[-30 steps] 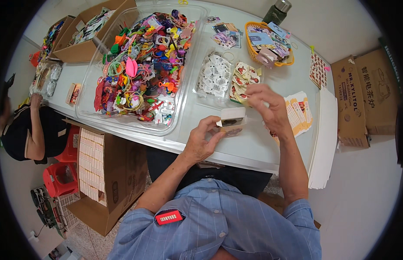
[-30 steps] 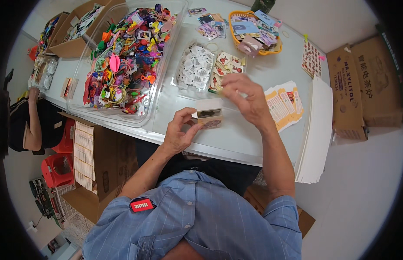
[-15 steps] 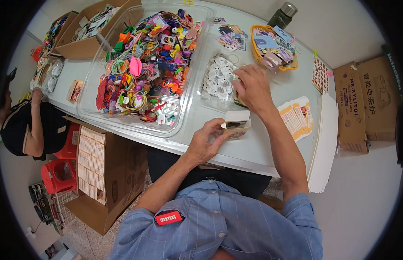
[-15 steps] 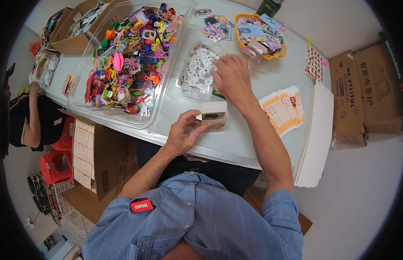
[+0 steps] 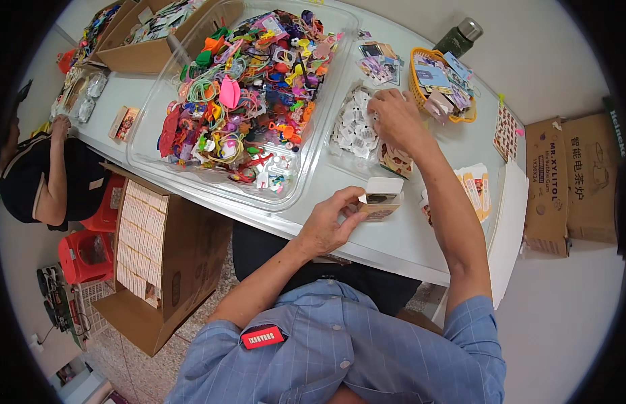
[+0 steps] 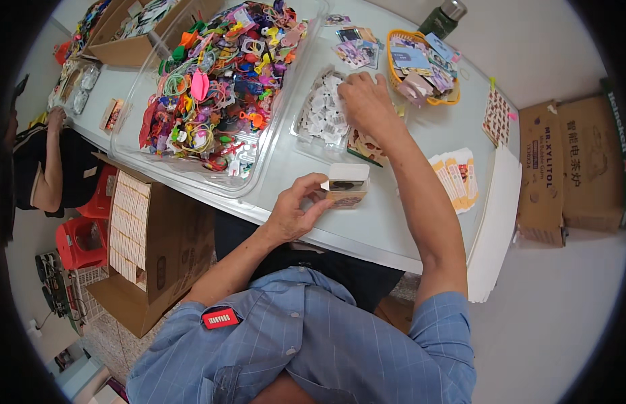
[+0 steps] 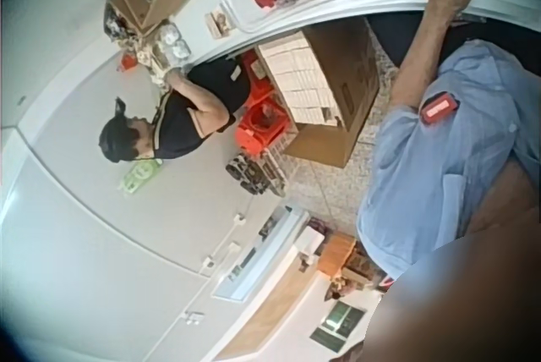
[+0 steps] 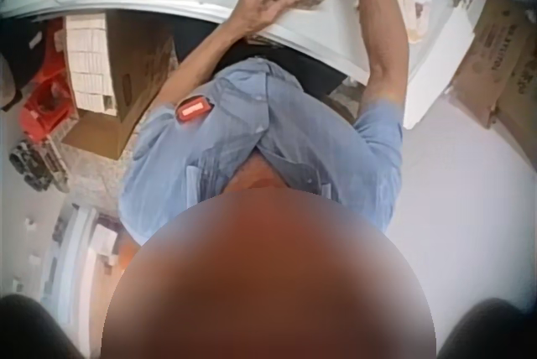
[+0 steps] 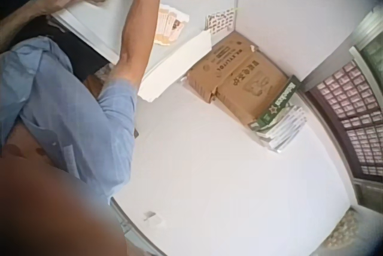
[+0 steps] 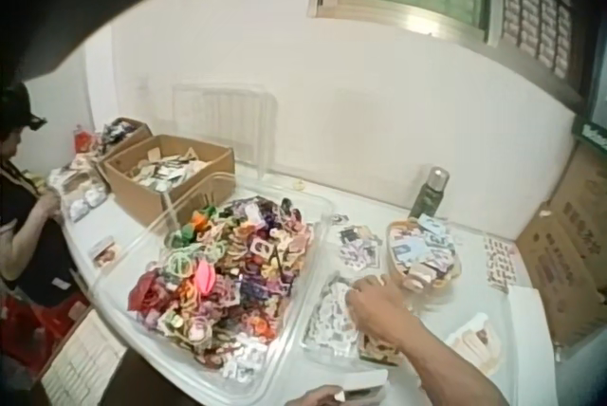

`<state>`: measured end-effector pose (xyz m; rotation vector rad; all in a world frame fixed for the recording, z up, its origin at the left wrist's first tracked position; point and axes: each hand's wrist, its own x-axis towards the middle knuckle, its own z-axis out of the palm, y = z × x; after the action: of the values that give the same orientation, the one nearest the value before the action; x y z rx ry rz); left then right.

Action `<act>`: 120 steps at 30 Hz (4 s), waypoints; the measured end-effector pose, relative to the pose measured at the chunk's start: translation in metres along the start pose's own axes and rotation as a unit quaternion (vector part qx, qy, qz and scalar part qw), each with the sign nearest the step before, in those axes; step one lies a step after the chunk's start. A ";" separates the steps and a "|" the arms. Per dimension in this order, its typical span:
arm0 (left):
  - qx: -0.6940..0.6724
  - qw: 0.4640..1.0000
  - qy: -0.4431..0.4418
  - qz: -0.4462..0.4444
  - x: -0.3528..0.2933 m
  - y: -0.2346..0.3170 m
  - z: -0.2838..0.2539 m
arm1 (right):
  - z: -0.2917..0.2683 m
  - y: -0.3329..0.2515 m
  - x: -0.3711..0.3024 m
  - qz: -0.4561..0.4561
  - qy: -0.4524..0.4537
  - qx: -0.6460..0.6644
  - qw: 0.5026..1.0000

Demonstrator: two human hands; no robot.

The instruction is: Packaging colorful toy candies into small rectangular boxes.

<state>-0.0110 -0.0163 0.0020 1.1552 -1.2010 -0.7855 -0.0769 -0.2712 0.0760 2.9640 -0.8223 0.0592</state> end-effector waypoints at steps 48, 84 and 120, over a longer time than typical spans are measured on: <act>-0.012 0.999 0.017 -0.025 -0.002 -0.002 0.002 | -0.052 -0.029 -0.145 -0.047 0.091 0.448 0.888; -0.030 0.999 0.012 -0.040 0.002 0.008 -0.005 | -0.051 -0.115 0.099 -0.087 0.098 0.130 0.983; -0.034 0.998 0.011 -0.042 0.001 -0.001 -0.001 | -0.062 -0.086 0.043 0.073 0.180 0.728 0.658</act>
<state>-0.0095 -0.0167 0.0013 1.1606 -1.1060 -0.8689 0.0027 -0.2150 0.1353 3.6933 -1.3181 2.2298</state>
